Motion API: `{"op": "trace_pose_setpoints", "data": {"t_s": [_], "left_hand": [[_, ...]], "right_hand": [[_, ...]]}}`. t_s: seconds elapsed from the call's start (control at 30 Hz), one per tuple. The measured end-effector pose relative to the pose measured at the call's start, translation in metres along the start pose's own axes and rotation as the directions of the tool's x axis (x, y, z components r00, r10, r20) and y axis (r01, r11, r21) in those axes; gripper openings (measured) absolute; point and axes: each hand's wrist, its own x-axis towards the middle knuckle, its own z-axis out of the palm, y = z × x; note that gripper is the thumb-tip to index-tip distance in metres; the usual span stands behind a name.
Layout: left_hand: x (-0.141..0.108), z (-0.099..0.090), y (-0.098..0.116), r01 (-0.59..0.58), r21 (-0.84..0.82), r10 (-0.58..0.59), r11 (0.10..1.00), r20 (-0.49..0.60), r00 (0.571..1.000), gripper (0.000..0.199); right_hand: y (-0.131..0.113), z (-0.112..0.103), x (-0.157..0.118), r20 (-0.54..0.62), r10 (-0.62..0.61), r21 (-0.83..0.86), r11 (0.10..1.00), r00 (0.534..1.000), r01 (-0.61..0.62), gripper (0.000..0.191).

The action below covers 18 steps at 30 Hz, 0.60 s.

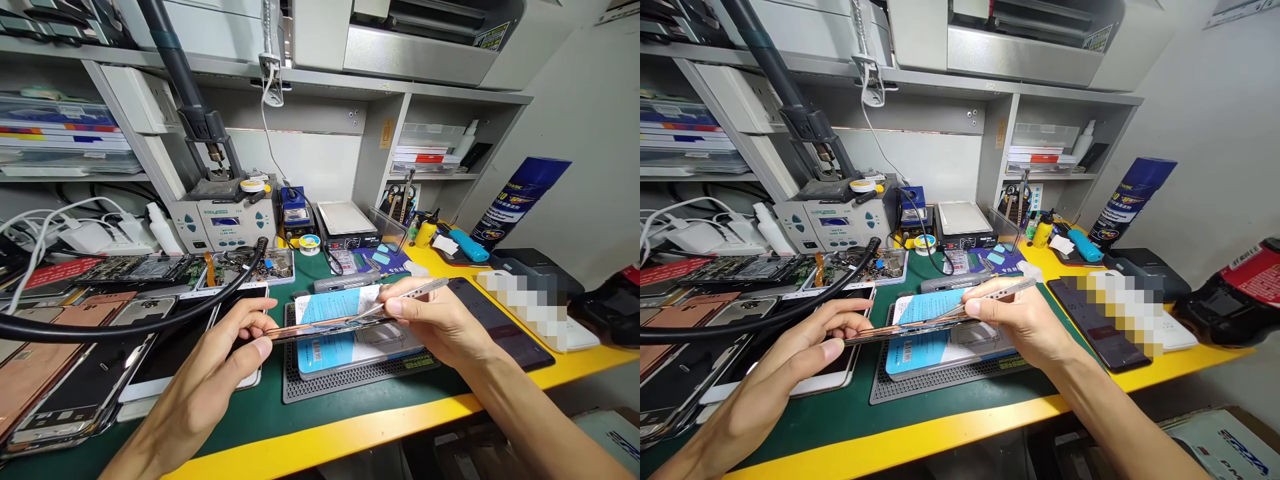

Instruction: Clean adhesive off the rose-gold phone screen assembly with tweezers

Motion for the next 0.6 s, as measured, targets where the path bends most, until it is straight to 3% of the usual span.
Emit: {"op": "trace_pose_setpoints", "data": {"t_s": [0.23, 0.4, 0.6], "left_hand": [[0.0012, -0.0050, -0.0019, 0.028, -0.057, -0.023, 0.998, 0.091, 0.996, 0.052], [-0.0003, -0.0055, -0.0028, 0.074, -0.077, -0.067, 0.994, 0.096, 0.993, 0.056], [-0.0069, -0.0071, -0.0047, -0.014, 0.022, 0.013, 1.000, 0.074, 0.997, 0.054]], "right_hand": [[-0.0031, -0.0027, 0.0007, -0.005, 0.008, 0.010, 1.000, 1.000, -0.007, 0.025], [-0.0057, -0.0038, 0.0010, -0.041, 0.001, 0.050, 0.999, 0.999, 0.001, 0.016], [-0.0075, -0.0071, -0.0001, -0.042, 0.001, 0.065, 0.998, 0.999, 0.001, 0.025]]}}
